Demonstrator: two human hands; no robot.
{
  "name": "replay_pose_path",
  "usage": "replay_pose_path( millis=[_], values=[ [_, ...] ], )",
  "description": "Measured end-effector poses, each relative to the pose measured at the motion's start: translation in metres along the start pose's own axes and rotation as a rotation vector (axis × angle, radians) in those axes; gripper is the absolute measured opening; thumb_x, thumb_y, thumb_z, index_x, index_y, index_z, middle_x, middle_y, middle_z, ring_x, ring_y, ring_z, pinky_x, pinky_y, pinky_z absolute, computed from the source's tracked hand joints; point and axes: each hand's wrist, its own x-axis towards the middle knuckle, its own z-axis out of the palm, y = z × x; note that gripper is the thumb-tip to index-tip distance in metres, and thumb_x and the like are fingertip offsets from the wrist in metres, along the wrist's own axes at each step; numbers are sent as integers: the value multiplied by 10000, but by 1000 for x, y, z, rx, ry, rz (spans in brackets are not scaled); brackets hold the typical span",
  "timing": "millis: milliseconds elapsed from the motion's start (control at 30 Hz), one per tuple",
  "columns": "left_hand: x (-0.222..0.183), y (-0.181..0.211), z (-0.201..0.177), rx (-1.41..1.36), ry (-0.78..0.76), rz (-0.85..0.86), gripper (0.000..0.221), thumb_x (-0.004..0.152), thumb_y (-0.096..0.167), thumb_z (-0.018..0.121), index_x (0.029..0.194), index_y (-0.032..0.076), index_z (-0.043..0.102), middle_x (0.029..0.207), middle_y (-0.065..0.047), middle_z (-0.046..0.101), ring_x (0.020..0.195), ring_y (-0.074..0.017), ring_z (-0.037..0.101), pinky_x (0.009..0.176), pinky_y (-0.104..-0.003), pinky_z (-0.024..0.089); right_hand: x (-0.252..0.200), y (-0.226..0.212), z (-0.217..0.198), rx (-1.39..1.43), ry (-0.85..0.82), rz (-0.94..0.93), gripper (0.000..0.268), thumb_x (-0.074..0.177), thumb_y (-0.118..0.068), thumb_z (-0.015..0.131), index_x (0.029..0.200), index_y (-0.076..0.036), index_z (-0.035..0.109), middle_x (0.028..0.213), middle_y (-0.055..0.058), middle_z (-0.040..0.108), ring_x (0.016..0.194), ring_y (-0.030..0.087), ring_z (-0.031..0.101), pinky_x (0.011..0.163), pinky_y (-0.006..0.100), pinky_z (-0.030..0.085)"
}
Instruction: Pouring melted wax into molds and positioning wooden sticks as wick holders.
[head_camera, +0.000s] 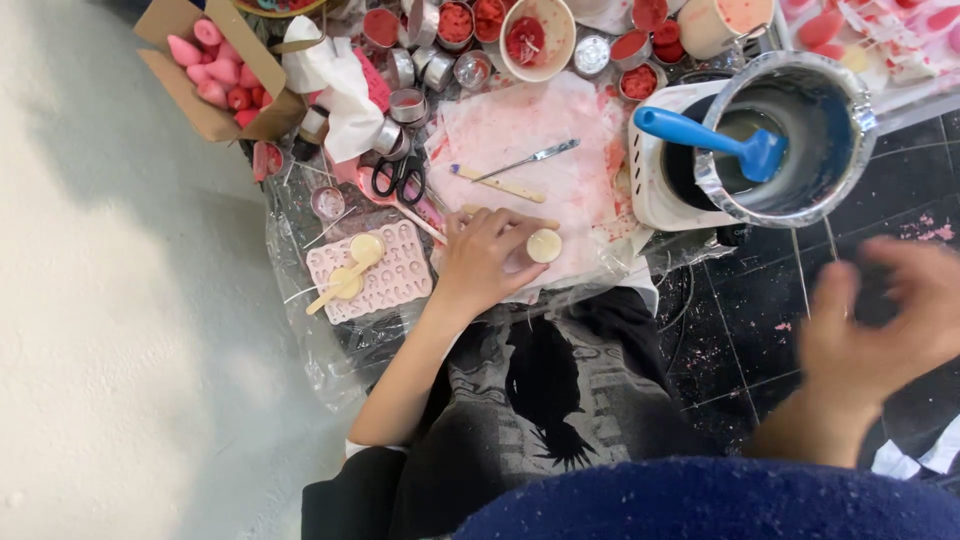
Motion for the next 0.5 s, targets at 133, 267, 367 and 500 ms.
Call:
replay_pose_path(
  millis=[133, 267, 367, 500],
  values=[
    [16, 3, 17, -35, 14, 70, 450, 777, 393, 841, 1180, 222, 735, 1090, 25, 642, 1035, -190, 603, 960, -474, 354, -10, 53, -2, 89, -211, 421, 207, 1105, -33, 672, 1266, 83, 616, 1209, 194, 674, 1057, 274, 614, 942, 378, 500],
    [35, 9, 28, -30, 8, 115, 473, 791, 385, 841, 1215, 213, 717, 1094, 30, 626, 1075, -207, 563, 945, -483, 347, -9, 72, 11, 793, -705, 795, 262, 1084, -117, 475, 1310, 6, 527, 1091, 82, 696, 951, 135, 661, 810, 269, 524],
    [42, 8, 34, -12, -6, 108, 471, 792, 371, 831, 1225, 225, 714, 1117, 39, 629, 1109, -205, 553, 965, -481, 352, -13, 73, 15, 864, -839, 925, 278, 1045, -100, 500, 1297, 6, 552, 908, 98, 683, 787, 139, 653, 691, 278, 528],
    [47, 4, 19, -27, -123, 85, 612, 730, 401, 833, 1288, 195, 688, 1141, 18, 653, 1101, -208, 561, 966, -492, 356, -23, 80, 22, 831, -823, 972, 208, 1057, -80, 552, 1229, 35, 583, 703, 80, 585, 569, 126, 537, 505, 271, 399]
  ],
)
